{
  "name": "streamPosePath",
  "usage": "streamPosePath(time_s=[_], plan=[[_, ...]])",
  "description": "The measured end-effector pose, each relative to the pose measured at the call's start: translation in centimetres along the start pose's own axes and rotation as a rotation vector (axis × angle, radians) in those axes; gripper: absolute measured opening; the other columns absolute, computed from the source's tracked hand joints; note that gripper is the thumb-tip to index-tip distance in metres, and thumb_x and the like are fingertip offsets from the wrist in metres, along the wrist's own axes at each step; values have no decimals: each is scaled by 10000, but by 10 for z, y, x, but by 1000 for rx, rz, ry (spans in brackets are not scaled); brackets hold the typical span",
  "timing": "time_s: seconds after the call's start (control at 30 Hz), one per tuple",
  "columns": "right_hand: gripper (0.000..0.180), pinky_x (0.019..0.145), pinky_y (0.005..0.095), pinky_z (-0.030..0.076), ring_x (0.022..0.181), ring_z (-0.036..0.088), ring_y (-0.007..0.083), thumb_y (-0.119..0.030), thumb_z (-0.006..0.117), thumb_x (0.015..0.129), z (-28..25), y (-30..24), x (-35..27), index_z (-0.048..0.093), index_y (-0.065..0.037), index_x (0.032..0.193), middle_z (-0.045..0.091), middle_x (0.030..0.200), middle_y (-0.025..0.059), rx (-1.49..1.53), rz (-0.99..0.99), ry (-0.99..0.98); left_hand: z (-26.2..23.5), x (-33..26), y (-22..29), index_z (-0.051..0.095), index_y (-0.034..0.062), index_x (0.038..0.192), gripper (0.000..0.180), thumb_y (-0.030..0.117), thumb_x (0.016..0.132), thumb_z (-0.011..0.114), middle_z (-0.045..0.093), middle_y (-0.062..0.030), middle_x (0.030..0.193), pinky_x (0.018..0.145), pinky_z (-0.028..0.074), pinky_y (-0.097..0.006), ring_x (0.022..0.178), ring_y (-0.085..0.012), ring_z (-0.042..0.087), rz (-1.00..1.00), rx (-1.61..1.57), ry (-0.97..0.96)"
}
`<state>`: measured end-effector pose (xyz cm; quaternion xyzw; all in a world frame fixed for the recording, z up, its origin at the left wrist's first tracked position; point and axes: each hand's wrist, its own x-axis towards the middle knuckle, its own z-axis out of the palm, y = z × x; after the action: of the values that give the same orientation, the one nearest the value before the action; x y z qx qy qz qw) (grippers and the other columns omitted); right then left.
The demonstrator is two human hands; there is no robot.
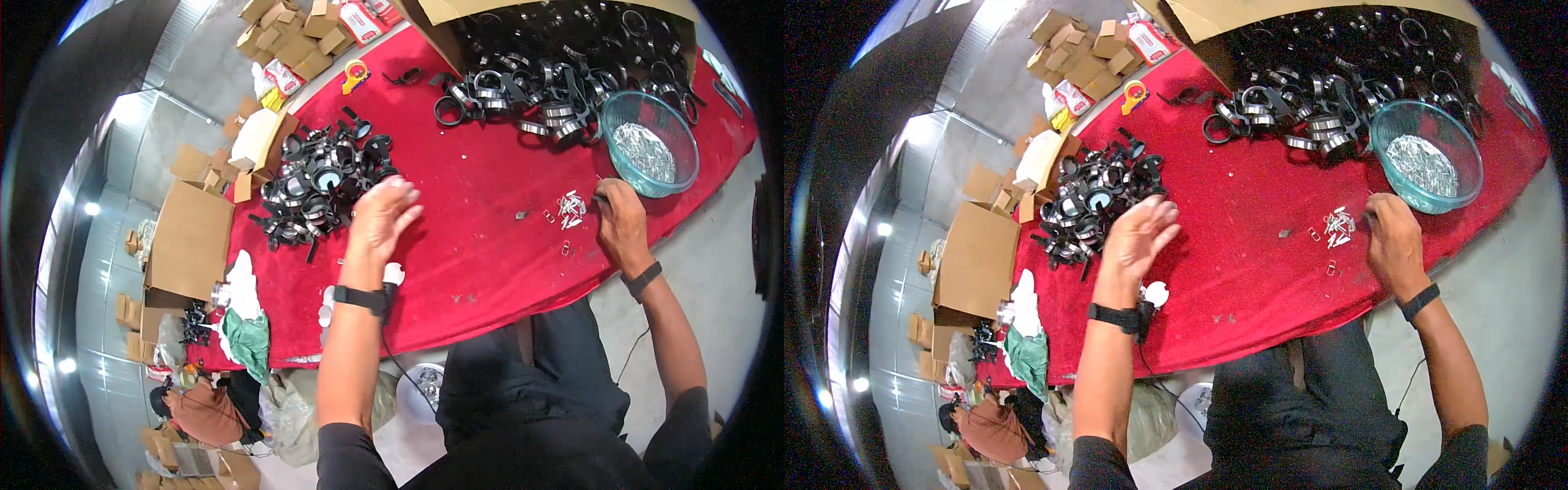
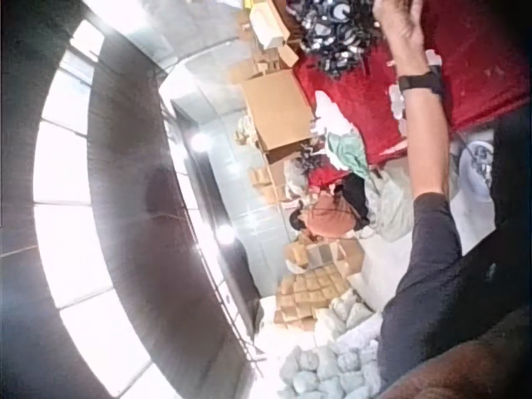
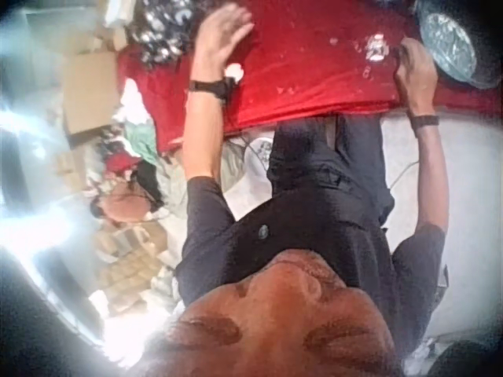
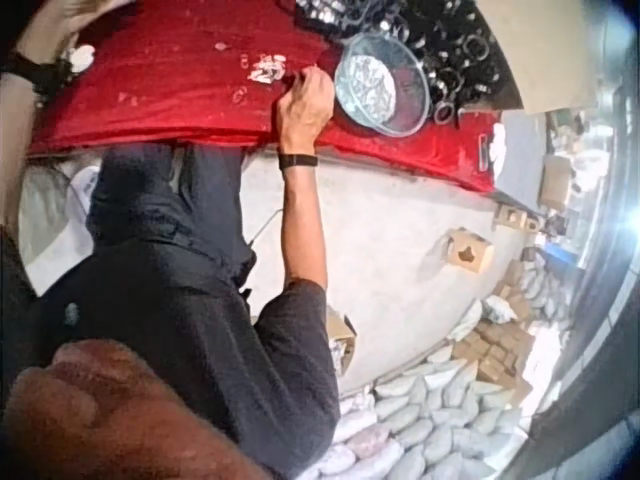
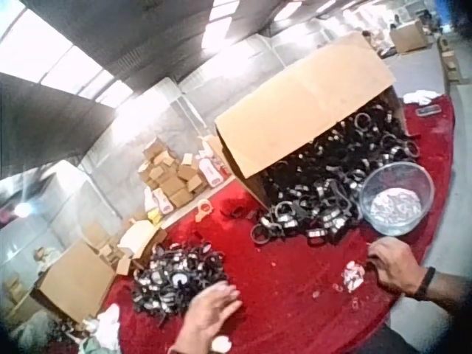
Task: Assembling small metal and plastic components at a workstation.
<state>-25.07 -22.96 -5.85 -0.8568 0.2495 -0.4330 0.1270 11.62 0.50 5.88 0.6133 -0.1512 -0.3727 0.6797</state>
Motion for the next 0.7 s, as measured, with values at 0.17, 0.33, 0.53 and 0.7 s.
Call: streamPosePath(time_s=[0.17,0.33,0.53,0.7], plan=[[513,1160,508,513,1332,629,445,70,678,906,6,3,0,622,22,1414,636,1464,250,-86,7,-26,63,4,-46,621,-43,1488,572,172,998,824,753,-162,1281,1005,610,-404,1131,-226,747,4,458,-173],[523,1192,513,484,1360,602,459,50,694,912,5,1,0,609,25,1427,619,1487,266,-69,17,-35,118,30,-50,618,-5,1536,650,208,956,820,773,-220,1292,1070,574,-438,1202,-328,751,348,1171,-237],[376,1192,524,484,1360,595,479,20,703,904,3,-1,0,675,36,1278,612,1474,282,-81,16,-70,173,74,-76,568,39,1587,642,174,988,752,632,-314,1509,1184,506,-473,1394,-426,638,726,1188,-141],[327,1179,520,496,1348,606,477,24,696,892,3,-6,4,696,43,1219,632,1433,290,-52,47,-72,201,110,-94,604,62,1548,606,75,954,721,507,-359,1617,1274,427,-484,1510,-505,501,843,1186,-160]])
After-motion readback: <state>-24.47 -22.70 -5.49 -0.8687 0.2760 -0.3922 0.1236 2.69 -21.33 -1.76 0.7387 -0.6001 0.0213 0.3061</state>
